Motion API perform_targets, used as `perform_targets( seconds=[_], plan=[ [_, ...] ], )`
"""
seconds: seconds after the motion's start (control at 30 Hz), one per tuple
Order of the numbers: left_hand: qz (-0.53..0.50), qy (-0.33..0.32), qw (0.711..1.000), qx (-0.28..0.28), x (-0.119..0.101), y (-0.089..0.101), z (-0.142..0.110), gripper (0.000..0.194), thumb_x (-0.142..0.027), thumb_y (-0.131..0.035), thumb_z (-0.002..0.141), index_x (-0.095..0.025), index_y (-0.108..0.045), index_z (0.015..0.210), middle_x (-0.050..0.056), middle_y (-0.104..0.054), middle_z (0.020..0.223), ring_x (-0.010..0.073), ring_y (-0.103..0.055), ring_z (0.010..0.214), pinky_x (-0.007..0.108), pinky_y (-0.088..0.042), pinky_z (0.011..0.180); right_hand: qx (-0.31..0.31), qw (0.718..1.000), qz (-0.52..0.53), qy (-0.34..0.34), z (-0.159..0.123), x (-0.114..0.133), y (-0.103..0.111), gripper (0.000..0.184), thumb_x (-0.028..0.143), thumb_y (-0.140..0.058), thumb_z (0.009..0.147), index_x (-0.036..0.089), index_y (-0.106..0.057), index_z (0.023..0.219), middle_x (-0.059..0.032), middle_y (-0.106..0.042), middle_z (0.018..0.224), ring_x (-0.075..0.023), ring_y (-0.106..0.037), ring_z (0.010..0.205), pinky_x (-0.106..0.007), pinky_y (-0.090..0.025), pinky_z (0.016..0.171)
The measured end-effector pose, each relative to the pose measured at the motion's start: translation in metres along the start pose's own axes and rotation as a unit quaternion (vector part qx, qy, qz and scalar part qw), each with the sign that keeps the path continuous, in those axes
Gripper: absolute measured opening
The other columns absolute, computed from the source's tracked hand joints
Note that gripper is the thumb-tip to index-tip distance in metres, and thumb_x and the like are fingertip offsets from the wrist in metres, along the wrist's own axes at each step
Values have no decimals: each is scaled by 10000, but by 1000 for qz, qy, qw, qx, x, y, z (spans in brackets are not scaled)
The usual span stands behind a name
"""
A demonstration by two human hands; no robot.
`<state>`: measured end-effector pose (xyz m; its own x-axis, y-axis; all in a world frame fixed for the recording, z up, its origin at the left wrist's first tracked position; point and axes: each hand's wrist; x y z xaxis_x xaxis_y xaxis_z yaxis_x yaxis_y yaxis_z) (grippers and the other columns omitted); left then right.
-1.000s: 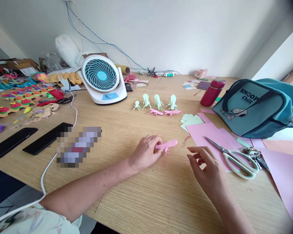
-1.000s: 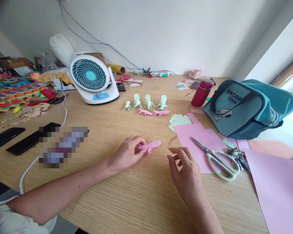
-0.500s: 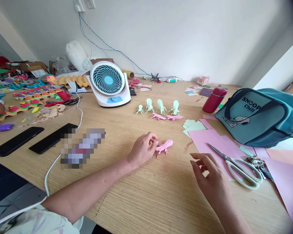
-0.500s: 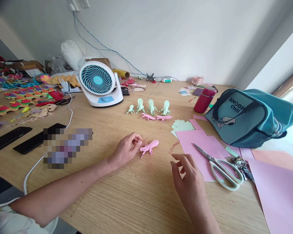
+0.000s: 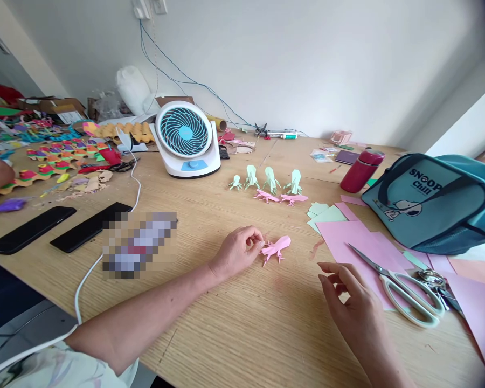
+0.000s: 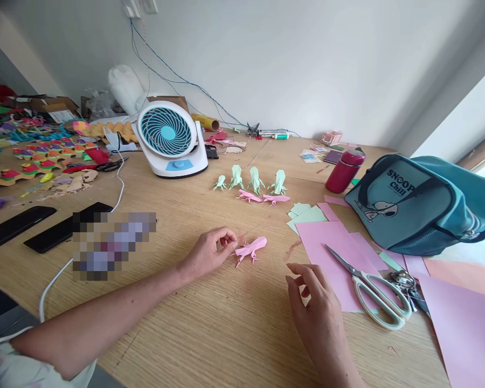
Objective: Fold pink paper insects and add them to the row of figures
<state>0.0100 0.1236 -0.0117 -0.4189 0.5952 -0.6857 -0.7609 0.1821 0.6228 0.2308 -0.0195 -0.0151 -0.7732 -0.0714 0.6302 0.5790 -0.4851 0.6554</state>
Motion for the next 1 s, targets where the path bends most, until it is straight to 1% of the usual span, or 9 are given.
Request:
perform_targets(
  seconds=[0.07, 0.27, 0.4, 0.5, 0.7, 0.77, 0.83, 0.9, 1.0],
  plan=[
    [11, -11, 1000, 14, -2, -2, -3, 57, -168, -622, 838, -183, -573, 813, 0, -666, 843, 141, -593, 799, 248, -444, 723, 5, 1000, 2, 2, -1, 0, -1, 144, 334, -517, 949, 245, -626, 983, -38, -623, 962, -139, -587, 662, -239, -451, 462],
    [93, -41, 995, 15, -11, -13, -10, 286, -397, -728, 801, -184, -561, 892, 39, -655, 897, 195, -582, 830, 324, -441, 771, 26, 1000, 5, 17, -1, 1, -5, 143, 316, -499, 960, 245, -620, 985, -41, -621, 959, -139, -592, 669, -237, -457, 468],
    [104, -49, 993, 22, -11, -18, -8, 130, -236, -676, 841, -190, -560, 878, 20, -668, 898, 186, -581, 831, 311, -425, 753, 32, 999, 6, 22, -1, 2, -7, 153, 318, -494, 961, 243, -625, 988, -40, -625, 946, -137, -603, 667, -230, -464, 460],
    [97, -68, 993, 19, -10, -18, -7, 96, -139, -629, 853, -191, -561, 896, 9, -687, 920, 179, -590, 844, 305, -423, 759, 33, 999, 1, 26, -1, 2, -8, 152, 322, -502, 955, 241, -629, 984, -35, -627, 938, -135, -604, 660, -230, -465, 458],
    [86, -143, 986, 26, -14, -12, -8, 108, -181, -627, 887, -207, -581, 981, 11, -702, 1016, 190, -590, 936, 328, -424, 847, 9, 1000, 14, 7, -2, 5, -9, 150, 316, -509, 942, 235, -624, 997, -49, -623, 948, -153, -600, 683, -231, -451, 427],
    [85, -163, 982, 37, -17, -10, -9, 100, -204, -618, 900, -213, -593, 997, 13, -704, 1026, 195, -583, 951, 331, -422, 864, -5, 1000, 9, 11, -2, 6, -9, 177, 316, -525, 936, 244, -619, 1068, -61, -620, 1004, -179, -610, 756, -269, -517, 516],
    [78, -181, 979, 48, -20, -9, -10, 100, -208, -603, 913, -214, -603, 1012, 11, -710, 1011, 191, -582, 963, 334, -417, 897, -16, 999, -5, 36, -3, 8, -9, 230, 315, -544, 930, 257, -605, 1145, -75, -616, 1080, -220, -614, 891, -360, -566, 697],
    [72, -202, 975, 62, -23, -9, -11, 107, -198, -592, 920, -213, -611, 1025, 9, -714, 991, 185, -584, 968, 340, -407, 934, -12, 997, -12, 71, -2, 11, -10, 267, 308, -562, 926, 262, -588, 1188, -87, -610, 1139, -258, -595, 1022, -446, -540, 849],
    [71, -225, 969, 71, -27, -10, -14, 99, -196, -577, 931, -205, -618, 1021, 15, -711, 971, 176, -588, 950, 341, -404, 938, 24, 995, 5, 93, -2, 16, -12, 251, 284, -560, 933, 259, -586, 1181, -93, -621, 1147, -267, -591, 1066, -461, -527, 884]
  ],
)
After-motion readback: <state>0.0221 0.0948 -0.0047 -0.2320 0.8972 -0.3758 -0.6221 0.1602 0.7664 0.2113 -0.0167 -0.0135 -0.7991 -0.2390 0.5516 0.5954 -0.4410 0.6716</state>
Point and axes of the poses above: each hand's wrist, its own z-axis towards the middle knuckle, its own y-axis out of the back of the hand, x = y × z
